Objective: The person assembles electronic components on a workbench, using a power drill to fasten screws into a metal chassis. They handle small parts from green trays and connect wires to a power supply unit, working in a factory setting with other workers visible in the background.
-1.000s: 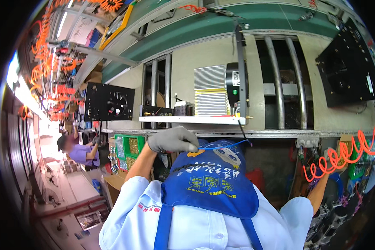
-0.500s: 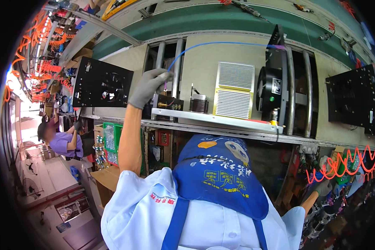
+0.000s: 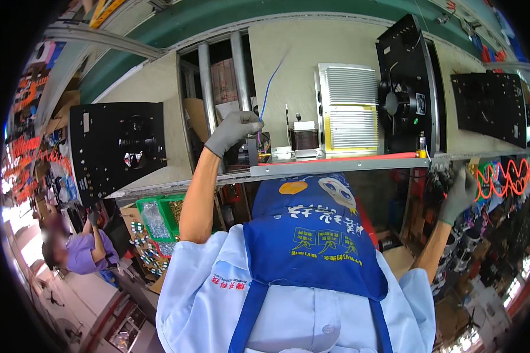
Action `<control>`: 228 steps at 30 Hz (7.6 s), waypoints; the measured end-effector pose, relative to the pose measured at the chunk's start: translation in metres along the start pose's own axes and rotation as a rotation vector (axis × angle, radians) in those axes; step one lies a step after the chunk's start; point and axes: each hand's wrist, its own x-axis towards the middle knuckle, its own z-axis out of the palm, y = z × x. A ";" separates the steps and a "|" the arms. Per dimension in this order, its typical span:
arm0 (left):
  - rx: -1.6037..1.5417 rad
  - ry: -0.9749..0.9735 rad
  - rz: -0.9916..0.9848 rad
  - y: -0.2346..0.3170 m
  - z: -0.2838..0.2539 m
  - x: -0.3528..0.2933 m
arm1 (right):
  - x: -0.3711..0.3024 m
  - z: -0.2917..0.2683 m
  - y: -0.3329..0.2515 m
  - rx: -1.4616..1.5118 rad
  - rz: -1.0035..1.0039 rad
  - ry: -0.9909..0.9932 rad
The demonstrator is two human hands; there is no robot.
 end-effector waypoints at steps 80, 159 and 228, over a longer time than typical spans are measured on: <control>-0.130 -0.074 -0.050 -0.006 0.007 -0.007 | -0.224 0.336 -0.103 0.128 -0.074 -1.824; -0.324 -0.116 -0.145 0.000 0.001 -0.014 | -0.221 0.341 -0.108 -0.092 -0.437 -2.051; -0.534 0.158 -0.030 -0.016 0.026 -0.028 | -0.132 0.330 -0.184 0.179 -0.261 -1.739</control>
